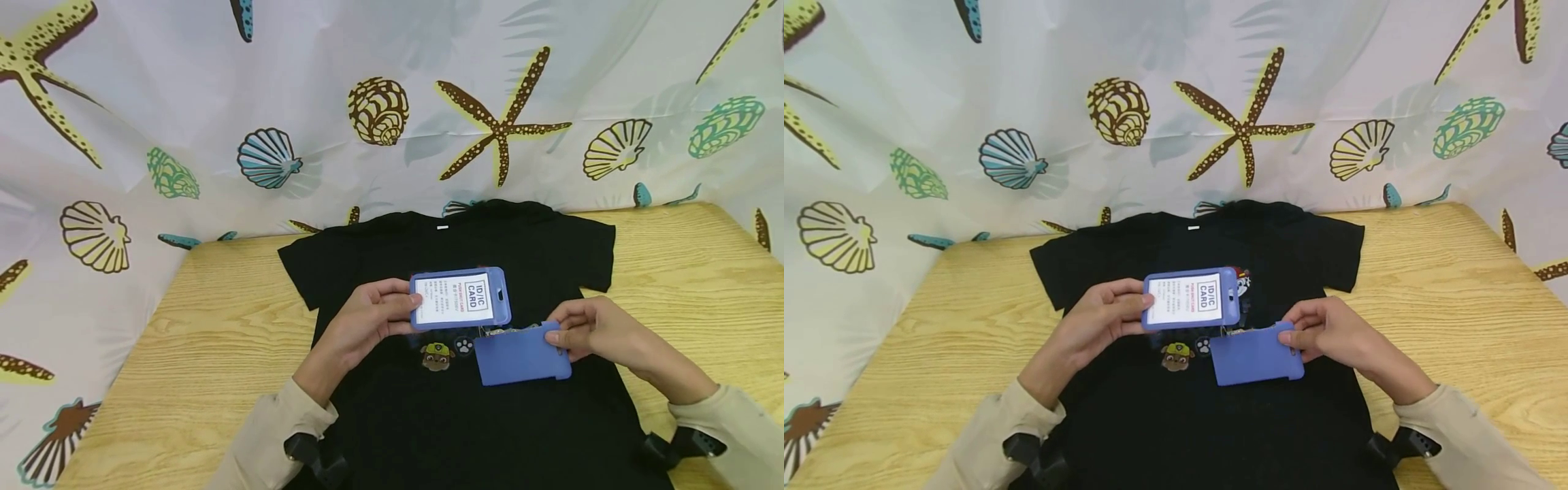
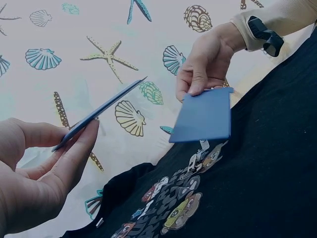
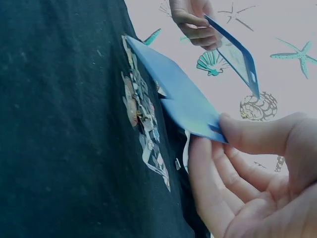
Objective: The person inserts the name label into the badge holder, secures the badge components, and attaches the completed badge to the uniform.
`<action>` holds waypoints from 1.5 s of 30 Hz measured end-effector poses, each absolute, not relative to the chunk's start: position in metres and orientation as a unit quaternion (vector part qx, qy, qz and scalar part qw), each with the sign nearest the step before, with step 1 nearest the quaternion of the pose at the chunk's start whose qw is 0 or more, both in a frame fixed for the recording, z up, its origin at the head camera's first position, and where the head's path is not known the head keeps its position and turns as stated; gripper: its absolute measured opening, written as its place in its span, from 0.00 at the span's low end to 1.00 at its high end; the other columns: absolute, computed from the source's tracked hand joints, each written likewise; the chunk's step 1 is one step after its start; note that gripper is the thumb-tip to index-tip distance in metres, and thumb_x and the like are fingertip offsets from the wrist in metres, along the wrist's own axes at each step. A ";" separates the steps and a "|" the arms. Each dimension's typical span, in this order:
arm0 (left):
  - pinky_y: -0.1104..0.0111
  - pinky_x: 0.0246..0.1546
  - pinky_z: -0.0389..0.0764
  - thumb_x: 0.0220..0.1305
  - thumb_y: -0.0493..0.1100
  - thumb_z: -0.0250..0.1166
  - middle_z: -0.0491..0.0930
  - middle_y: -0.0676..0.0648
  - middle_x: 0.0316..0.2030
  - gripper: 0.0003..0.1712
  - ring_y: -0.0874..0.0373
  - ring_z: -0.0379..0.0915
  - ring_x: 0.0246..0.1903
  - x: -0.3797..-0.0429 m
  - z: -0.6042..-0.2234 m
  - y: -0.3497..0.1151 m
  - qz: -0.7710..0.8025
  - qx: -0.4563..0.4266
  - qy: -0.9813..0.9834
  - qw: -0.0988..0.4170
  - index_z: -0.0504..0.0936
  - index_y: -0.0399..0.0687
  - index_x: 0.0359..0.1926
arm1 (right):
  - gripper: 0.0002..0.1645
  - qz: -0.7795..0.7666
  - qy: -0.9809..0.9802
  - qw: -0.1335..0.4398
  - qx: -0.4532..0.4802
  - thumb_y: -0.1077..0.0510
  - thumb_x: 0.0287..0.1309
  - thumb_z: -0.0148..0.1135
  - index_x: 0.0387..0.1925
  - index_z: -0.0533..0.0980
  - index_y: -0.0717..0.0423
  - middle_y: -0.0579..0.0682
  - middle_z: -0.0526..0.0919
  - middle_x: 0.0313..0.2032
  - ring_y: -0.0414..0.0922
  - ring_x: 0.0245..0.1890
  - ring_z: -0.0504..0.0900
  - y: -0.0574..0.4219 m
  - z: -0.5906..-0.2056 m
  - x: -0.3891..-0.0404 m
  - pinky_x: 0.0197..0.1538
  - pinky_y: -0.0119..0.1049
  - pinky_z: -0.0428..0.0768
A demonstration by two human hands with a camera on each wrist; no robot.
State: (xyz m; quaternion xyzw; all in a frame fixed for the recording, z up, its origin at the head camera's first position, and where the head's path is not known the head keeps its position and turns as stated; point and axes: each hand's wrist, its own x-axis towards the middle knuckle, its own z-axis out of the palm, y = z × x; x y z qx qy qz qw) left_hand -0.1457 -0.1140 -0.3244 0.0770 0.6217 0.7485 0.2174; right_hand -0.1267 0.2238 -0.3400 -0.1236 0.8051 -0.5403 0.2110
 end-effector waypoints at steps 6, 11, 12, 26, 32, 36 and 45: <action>0.61 0.44 0.83 0.67 0.31 0.58 0.79 0.36 0.48 0.19 0.52 0.81 0.39 -0.146 -0.324 -0.114 0.748 0.079 0.622 0.219 0.69 0.26 0.56 | 0.17 -0.534 0.828 0.151 -0.078 0.60 0.63 0.62 0.46 0.74 0.71 0.54 0.81 0.31 0.44 0.29 0.83 0.230 -0.334 -0.127 0.35 0.38 0.84; 0.61 0.44 0.83 0.67 0.31 0.58 0.79 0.36 0.48 0.19 0.52 0.81 0.39 -0.146 -0.324 -0.115 0.747 0.079 0.623 0.219 0.69 0.26 0.56 | 0.19 -0.537 0.834 0.121 -0.051 0.57 0.65 0.60 0.48 0.73 0.70 0.55 0.81 0.34 0.43 0.31 0.81 0.234 -0.331 -0.128 0.35 0.37 0.84; 0.61 0.44 0.83 0.67 0.31 0.58 0.79 0.36 0.48 0.19 0.52 0.81 0.39 -0.146 -0.324 -0.115 0.746 0.079 0.623 0.219 0.69 0.26 0.56 | 0.20 -0.539 0.833 0.118 -0.049 0.56 0.65 0.60 0.49 0.72 0.70 0.55 0.81 0.36 0.43 0.32 0.81 0.235 -0.331 -0.128 0.36 0.37 0.84; 0.61 0.43 0.83 0.67 0.32 0.58 0.80 0.37 0.47 0.18 0.52 0.82 0.39 -0.147 -0.326 -0.115 0.747 0.076 0.624 0.217 0.70 0.27 0.55 | 0.12 -0.595 0.799 0.076 -0.040 0.56 0.67 0.59 0.45 0.73 0.61 0.40 0.82 0.32 0.38 0.30 0.82 0.250 -0.326 -0.132 0.35 0.35 0.84; 0.61 0.43 0.83 0.67 0.32 0.59 0.80 0.38 0.47 0.18 0.53 0.82 0.38 -0.147 -0.327 -0.115 0.747 0.075 0.624 0.218 0.70 0.27 0.55 | 0.06 -0.637 0.766 0.084 -0.030 0.57 0.66 0.59 0.42 0.75 0.55 0.41 0.83 0.32 0.40 0.29 0.82 0.254 -0.325 -0.133 0.34 0.34 0.84; 0.62 0.43 0.83 0.67 0.32 0.58 0.80 0.38 0.47 0.18 0.53 0.82 0.39 -0.147 -0.327 -0.115 0.746 0.075 0.624 0.220 0.70 0.27 0.55 | 0.03 -0.670 0.738 0.081 -0.022 0.59 0.65 0.61 0.40 0.78 0.51 0.43 0.81 0.34 0.40 0.30 0.82 0.256 -0.324 -0.133 0.33 0.34 0.84; 0.64 0.42 0.84 0.67 0.33 0.59 0.80 0.39 0.45 0.17 0.53 0.81 0.38 -0.148 -0.329 -0.114 0.742 0.071 0.628 0.225 0.71 0.28 0.53 | 0.04 -0.701 0.710 0.067 -0.023 0.61 0.64 0.60 0.38 0.79 0.51 0.44 0.79 0.37 0.39 0.33 0.82 0.258 -0.318 -0.130 0.34 0.33 0.84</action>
